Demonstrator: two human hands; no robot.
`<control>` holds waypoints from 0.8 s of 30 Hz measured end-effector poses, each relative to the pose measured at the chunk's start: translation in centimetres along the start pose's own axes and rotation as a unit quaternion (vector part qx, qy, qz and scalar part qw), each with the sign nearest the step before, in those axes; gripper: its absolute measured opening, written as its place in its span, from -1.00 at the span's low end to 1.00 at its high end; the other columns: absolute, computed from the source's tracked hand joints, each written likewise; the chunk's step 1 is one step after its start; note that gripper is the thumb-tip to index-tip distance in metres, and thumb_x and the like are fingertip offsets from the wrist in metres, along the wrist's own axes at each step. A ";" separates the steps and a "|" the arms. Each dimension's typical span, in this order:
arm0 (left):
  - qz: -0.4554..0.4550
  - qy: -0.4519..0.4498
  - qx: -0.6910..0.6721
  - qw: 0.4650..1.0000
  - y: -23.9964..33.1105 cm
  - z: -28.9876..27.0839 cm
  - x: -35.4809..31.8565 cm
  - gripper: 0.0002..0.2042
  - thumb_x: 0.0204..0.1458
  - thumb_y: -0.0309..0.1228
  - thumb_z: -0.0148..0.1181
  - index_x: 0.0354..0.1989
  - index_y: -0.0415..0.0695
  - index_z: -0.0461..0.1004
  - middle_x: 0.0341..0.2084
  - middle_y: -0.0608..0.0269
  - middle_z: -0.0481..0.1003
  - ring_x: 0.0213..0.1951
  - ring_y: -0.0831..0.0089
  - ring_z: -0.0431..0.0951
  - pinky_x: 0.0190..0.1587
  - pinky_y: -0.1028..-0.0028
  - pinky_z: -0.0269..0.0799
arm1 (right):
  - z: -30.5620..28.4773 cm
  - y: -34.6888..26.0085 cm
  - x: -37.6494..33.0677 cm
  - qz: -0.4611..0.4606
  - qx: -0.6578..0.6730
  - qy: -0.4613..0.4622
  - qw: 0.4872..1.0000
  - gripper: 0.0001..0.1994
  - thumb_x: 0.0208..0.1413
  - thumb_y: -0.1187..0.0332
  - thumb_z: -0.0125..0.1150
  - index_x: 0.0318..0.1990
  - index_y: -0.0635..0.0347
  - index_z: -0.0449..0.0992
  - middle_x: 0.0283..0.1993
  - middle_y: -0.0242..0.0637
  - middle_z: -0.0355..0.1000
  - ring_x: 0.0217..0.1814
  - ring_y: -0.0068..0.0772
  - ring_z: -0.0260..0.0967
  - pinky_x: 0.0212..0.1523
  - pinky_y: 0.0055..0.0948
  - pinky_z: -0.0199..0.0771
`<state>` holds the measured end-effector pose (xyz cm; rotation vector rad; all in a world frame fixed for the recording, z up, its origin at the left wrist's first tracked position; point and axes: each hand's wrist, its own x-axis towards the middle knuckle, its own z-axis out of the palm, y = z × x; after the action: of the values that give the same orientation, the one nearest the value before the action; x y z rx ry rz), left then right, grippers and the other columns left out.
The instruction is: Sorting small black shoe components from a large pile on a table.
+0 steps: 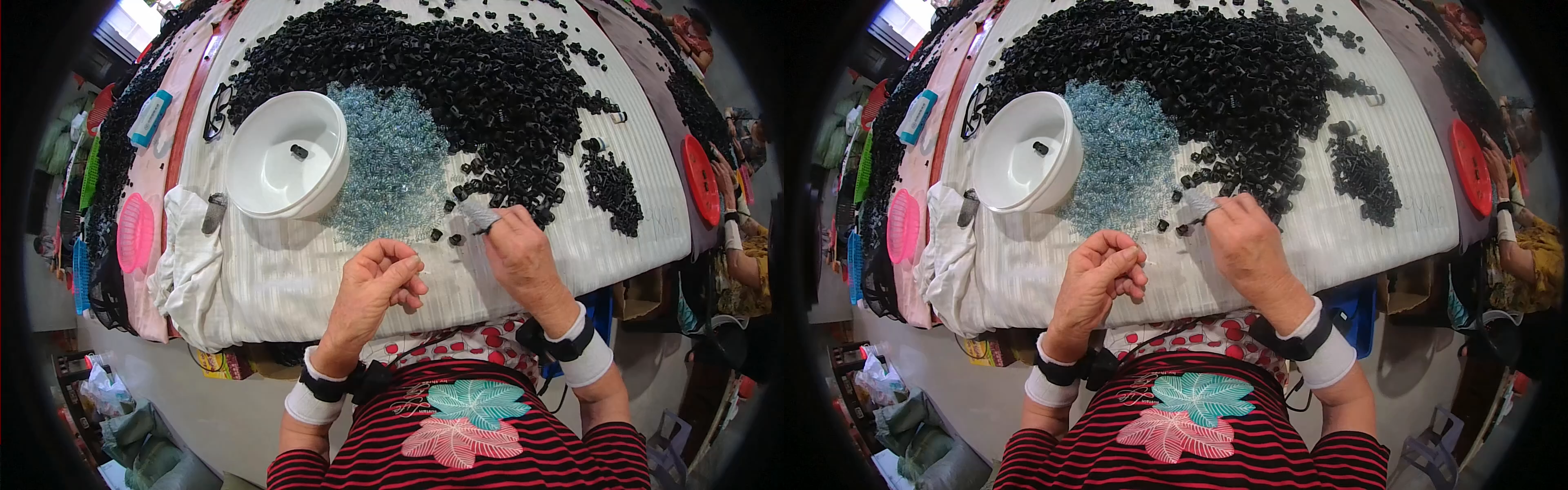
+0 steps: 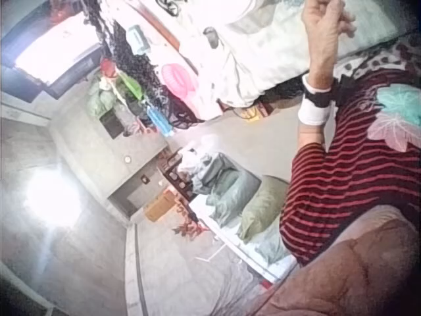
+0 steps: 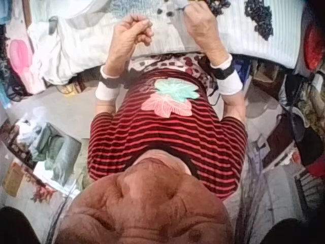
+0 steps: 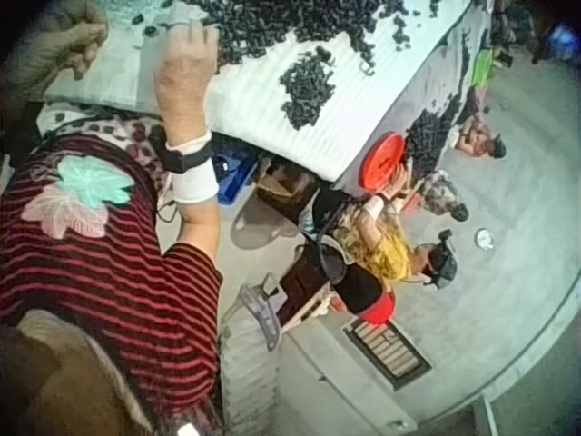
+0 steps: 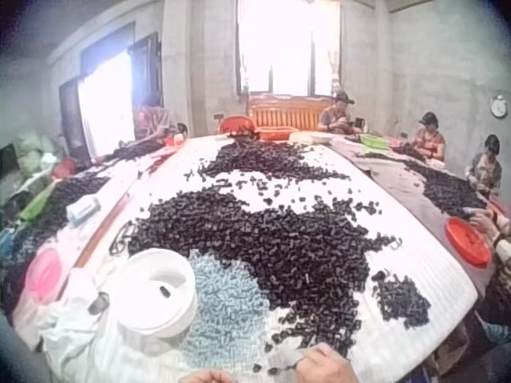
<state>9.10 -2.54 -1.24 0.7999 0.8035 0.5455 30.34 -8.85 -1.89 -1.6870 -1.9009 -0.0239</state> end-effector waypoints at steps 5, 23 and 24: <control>-0.007 0.000 0.020 1.000 0.3 0.1 -0.2 -0.89 0.11 -0.50 0.08 -0.25 -0.25 0.34 -0.40 0.20 0.46 -0.46 0.51 0.52 -0.53 0.54 0.50 | -0.8 0.2 0.3 0.042 0.064 0.035 0.996 -0.65 -0.20 0.70 0.15 -0.15 0.30 0.46 -0.30 -0.15 0.42 -0.27 -0.11 0.34 -0.30 -0.31 0.39; -0.012 -0.022 0.039 0.999 0.2 0.3 -0.2 -0.89 0.10 -0.51 0.09 -0.25 -0.26 0.35 -0.42 0.20 0.46 -0.46 0.51 0.52 -0.51 0.55 0.49 | -0.4 0.1 1.3 0.026 0.033 0.051 0.998 -0.86 -0.19 0.61 0.13 -0.46 0.30 0.30 -0.36 -0.04 0.31 -0.26 -0.02 0.27 -0.27 -0.23 0.37; -0.010 -0.017 0.042 0.999 0.2 0.4 -0.3 -0.87 0.09 -0.47 0.11 -0.25 -0.26 0.36 -0.47 0.22 0.46 -0.48 0.53 0.51 -0.50 0.59 0.46 | -0.6 0.6 2.0 0.027 0.037 0.052 0.998 -0.86 -0.18 0.64 0.12 -0.45 0.30 0.30 -0.35 -0.04 0.32 -0.23 -0.01 0.28 -0.25 -0.25 0.38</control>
<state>9.21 -2.80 -0.76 0.8752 0.8061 0.4811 31.05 -7.20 -0.77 -1.6544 -1.7581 -0.0197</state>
